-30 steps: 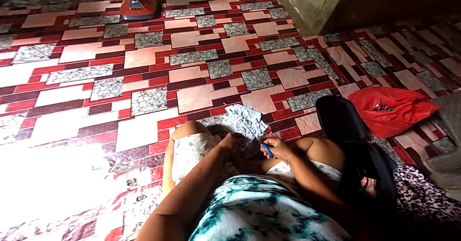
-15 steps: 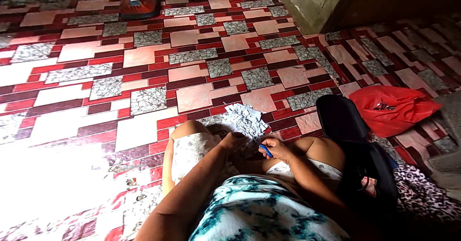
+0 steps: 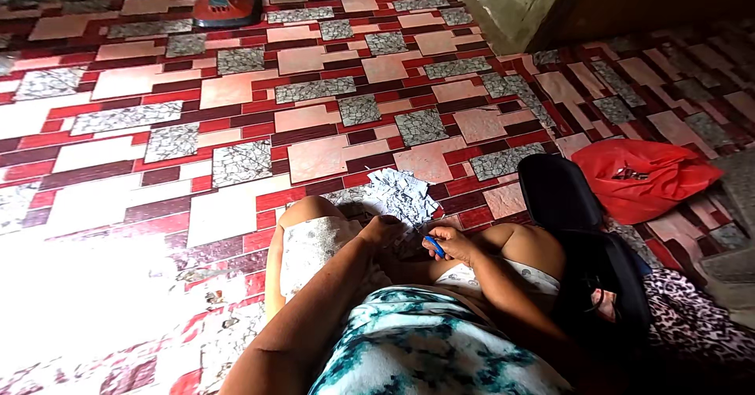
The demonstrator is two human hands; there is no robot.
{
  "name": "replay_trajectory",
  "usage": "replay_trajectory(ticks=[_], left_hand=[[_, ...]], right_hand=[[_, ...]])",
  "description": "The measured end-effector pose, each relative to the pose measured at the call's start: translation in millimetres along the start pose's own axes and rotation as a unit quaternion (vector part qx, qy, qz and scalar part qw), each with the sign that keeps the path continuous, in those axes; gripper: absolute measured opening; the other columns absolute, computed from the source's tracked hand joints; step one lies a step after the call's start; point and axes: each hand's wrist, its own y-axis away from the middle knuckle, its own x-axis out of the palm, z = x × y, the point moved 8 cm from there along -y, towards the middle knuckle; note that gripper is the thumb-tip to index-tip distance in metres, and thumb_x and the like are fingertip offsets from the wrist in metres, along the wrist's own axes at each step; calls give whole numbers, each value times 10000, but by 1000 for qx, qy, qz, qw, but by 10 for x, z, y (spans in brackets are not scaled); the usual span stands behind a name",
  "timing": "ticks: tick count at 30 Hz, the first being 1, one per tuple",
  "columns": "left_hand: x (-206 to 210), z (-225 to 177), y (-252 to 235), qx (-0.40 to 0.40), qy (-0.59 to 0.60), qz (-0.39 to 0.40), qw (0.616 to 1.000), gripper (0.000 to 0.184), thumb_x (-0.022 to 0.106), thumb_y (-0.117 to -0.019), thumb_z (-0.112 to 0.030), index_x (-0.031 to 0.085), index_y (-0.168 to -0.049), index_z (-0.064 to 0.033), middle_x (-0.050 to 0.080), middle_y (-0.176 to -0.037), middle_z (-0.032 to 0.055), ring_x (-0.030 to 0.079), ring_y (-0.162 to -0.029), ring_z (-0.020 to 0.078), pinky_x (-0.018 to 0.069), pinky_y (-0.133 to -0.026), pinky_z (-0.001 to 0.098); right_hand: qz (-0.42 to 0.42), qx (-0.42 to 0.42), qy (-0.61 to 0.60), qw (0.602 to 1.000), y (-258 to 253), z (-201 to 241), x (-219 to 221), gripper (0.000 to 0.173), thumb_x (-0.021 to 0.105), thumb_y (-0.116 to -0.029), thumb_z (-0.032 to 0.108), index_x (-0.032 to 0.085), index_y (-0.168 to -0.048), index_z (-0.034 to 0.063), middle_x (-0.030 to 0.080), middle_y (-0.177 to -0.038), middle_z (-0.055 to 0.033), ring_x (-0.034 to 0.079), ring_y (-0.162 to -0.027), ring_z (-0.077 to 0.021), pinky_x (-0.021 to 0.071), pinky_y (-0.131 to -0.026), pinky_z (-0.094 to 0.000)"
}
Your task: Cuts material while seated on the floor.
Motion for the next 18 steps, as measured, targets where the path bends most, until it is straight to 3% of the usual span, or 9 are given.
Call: replay_trajectory(ticks=[7,12,18], left_hand=[[3,-5,-5,5,-19,5,1000,175,596,-1044,-151,643,-1098,9,637,-822,19,571,-643,49,495,-617,210],[6,-14,9,4,-19,2,1000,176,612,-1039,-170,649,-1082,-3,637,-803,5,558,-618,34,479,-594,194],[-6,-19,7,9,-9,0,1000,159,601,-1041,-144,640,-1078,5,634,-802,7,570,-632,43,491,-606,202]], right_hand=[[-4,-13,2,1000,-18,-8,-4,281,685,-992,236,621,-1159,20,664,-779,10,557,-570,-22,411,-486,-174],[-29,-26,-31,999,2,12,-28,258,697,-958,74,611,-1169,-46,671,-833,-23,580,-602,-31,487,-555,-185],[4,-3,-17,1000,2,-7,-18,270,636,-1026,250,618,-1176,26,671,-798,5,566,-584,-30,415,-492,-176]])
